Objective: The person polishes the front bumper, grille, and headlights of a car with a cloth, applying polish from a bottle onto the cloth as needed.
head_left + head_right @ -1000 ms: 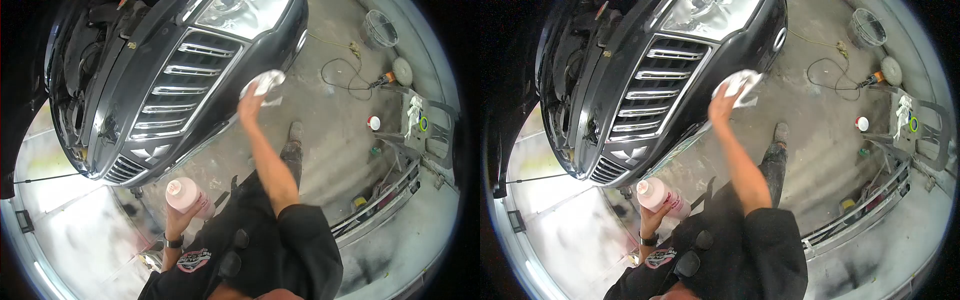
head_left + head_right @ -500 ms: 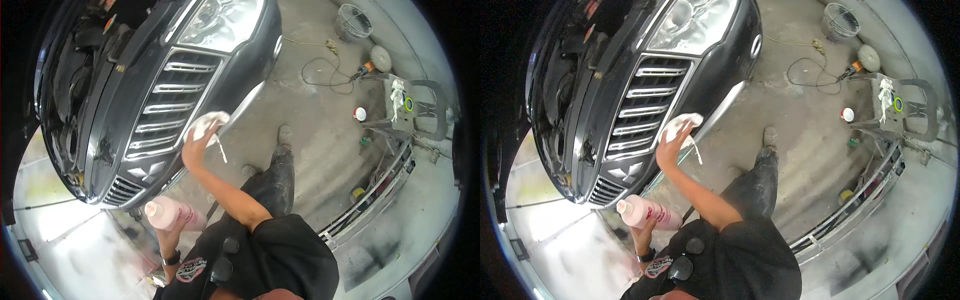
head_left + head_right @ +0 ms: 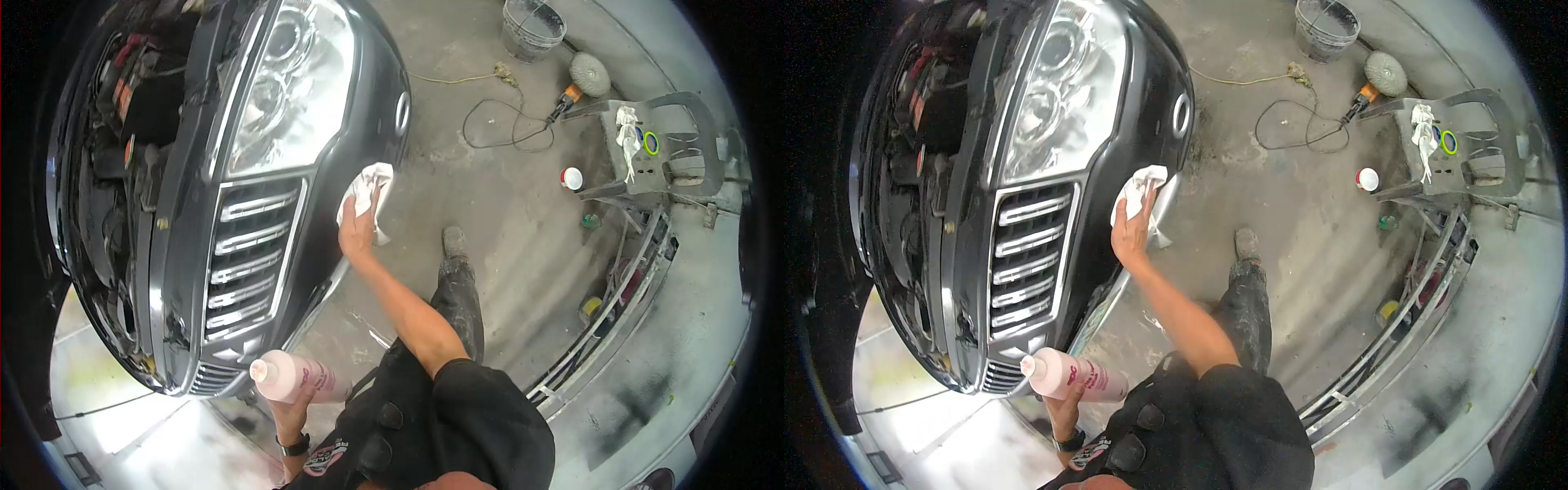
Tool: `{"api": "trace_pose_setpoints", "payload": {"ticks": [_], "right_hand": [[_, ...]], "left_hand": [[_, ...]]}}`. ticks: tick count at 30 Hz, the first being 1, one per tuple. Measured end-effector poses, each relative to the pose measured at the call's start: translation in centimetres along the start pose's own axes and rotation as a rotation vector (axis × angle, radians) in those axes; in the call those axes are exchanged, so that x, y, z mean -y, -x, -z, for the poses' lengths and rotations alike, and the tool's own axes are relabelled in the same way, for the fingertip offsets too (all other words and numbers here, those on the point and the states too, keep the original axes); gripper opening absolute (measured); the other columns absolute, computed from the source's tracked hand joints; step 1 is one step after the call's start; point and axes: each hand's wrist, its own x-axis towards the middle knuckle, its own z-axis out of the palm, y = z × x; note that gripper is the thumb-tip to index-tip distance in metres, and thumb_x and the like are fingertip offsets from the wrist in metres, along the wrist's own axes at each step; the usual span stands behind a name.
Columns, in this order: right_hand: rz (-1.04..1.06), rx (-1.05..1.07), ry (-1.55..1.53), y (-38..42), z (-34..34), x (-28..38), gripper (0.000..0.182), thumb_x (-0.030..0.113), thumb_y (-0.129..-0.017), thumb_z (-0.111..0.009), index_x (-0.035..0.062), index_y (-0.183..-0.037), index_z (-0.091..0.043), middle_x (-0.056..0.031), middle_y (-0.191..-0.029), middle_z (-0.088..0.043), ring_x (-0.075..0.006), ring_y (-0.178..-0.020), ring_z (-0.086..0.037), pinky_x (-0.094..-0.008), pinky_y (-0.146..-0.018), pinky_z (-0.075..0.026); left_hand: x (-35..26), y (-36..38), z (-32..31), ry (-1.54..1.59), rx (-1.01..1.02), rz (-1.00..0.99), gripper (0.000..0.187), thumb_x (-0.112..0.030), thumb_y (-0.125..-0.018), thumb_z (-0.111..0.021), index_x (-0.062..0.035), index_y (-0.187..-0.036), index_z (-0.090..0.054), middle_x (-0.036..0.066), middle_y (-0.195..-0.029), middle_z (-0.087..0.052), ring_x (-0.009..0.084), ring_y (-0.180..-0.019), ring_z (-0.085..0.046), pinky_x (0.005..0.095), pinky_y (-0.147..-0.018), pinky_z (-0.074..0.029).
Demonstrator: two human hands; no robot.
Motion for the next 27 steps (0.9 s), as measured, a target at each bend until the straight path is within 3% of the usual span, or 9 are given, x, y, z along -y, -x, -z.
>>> {"api": "trace_pose_setpoints", "payload": {"ticks": [6,9,12,14,17,18,19,22,27], "right_hand": [[-0.009,0.058,-0.017,-24.3,0.5,5.3,0.061,0.033,-0.099,-0.052,-0.0112,-0.14,-0.04,-0.0329,-0.137,-0.049,-0.0454,-0.13,-0.046,-0.0421,-0.112,-0.035],[0.033,0.127,0.02,-24.7,0.7,4.6,0.058,0.031,-0.099,-0.053,-0.0085,-0.139,-0.043,-0.0317,-0.135,-0.052,-0.0442,-0.126,-0.05,-0.0415,-0.11,-0.037],[0.08,0.132,-0.107,-10.1,1.0,6.3,0.078,0.004,-0.091,-0.06,-0.0053,-0.155,-0.015,-0.0267,-0.16,-0.019,-0.0389,-0.15,-0.019,-0.0449,-0.121,-0.022],[0.184,0.172,-0.111,-3.3,0.8,4.4,0.077,-0.001,-0.088,-0.057,-0.0047,-0.155,-0.017,-0.0266,-0.161,-0.014,-0.0417,-0.15,-0.016,-0.0475,-0.122,-0.019],[0.295,0.146,0.212,-7.7,0.6,6.2,0.074,0.001,-0.09,-0.057,-0.0051,-0.154,-0.021,-0.029,-0.16,-0.016,-0.0433,-0.149,-0.017,-0.0491,-0.121,-0.02],[0.333,0.149,0.205,-12.0,0.5,7.6,0.072,0.007,-0.088,-0.062,0.0068,-0.154,-0.033,-0.0261,-0.159,-0.021,-0.0504,-0.148,-0.013,-0.055,-0.12,-0.017],[0.405,0.16,0.256,-16.9,0.0,8.4,0.074,0.004,-0.086,-0.062,0.0079,-0.154,-0.032,-0.0257,-0.16,-0.02,-0.0507,-0.147,-0.013,-0.0541,-0.121,-0.018],[0.591,0.198,0.304,-28.8,-1.5,10.3,0.063,0.007,-0.087,-0.065,0.0014,-0.145,-0.043,-0.0256,-0.155,-0.032,-0.0533,-0.142,-0.022,-0.0551,-0.118,-0.025],[0.601,0.264,0.396,-18.2,1.0,10.4,0.07,0.001,-0.083,-0.065,-0.0019,-0.148,-0.039,-0.0245,-0.16,-0.021,-0.0525,-0.147,-0.011,-0.0547,-0.121,-0.016]], "left_hand": [[-2.2,-1.6,-3.1,0.097,-0.029,-0.003,0.066,-0.013,-0.078,-0.085,0.0028,-0.132,-0.05,0.012,-0.121,-0.062,0.0233,-0.108,-0.062,0.0376,-0.095,-0.051],[-3.7,-2.1,-4.3,0.01,0.012,0.009,0.063,-0.011,-0.078,-0.084,0.0019,-0.131,-0.053,0.012,-0.12,-0.062,0.0226,-0.107,-0.063,0.0371,-0.095,-0.051],[-4.9,-3.5,-4.9,-0.074,0.062,-0.041,0.06,-0.009,-0.077,-0.084,0.001,-0.129,-0.055,0.011,-0.12,-0.063,0.0221,-0.106,-0.063,0.0364,-0.094,-0.051],[-6.5,-4.1,-5.1,-0.089,0.084,-0.063,0.059,-0.008,-0.077,-0.084,0.0005,-0.128,-0.056,0.01,-0.119,-0.064,0.0216,-0.105,-0.063,0.036,-0.093,-0.051],[-6.2,-4.5,-5.1,-0.109,0.035,-0.108,0.058,-0.007,-0.077,-0.084,0.0004,-0.127,-0.057,0.01,-0.117,-0.065,0.0212,-0.105,-0.064,0.0359,-0.093,-0.051],[-6.6,-4.7,-5.4,-0.046,0.025,-0.09,0.058,-0.007,-0.077,-0.084,0.0003,-0.127,-0.057,0.01,-0.116,-0.065,0.021,-0.105,-0.064,0.0357,-0.093,-0.051],[-7.3,-4.6,-5.9,0.017,0.018,-0.066,0.057,-0.007,-0.077,-0.084,0.0002,-0.127,-0.057,0.01,-0.115,-0.065,0.0207,-0.105,-0.064,0.0355,-0.093,-0.051],[-6.0,-4.4,-6.6,0.072,0.012,-0.01,0.057,-0.006,-0.077,-0.083,0.0002,-0.126,-0.057,0.01,-0.115,-0.065,0.0203,-0.105,-0.064,0.0351,-0.092,-0.052],[-7.9,-5.2,-8.3,0.059,0.042,-0.108,0.052,-0.005,-0.077,-0.082,0.0003,-0.123,-0.058,0.009,-0.113,-0.067,0.02,-0.103,-0.065,0.035,-0.09,-0.053]]}}
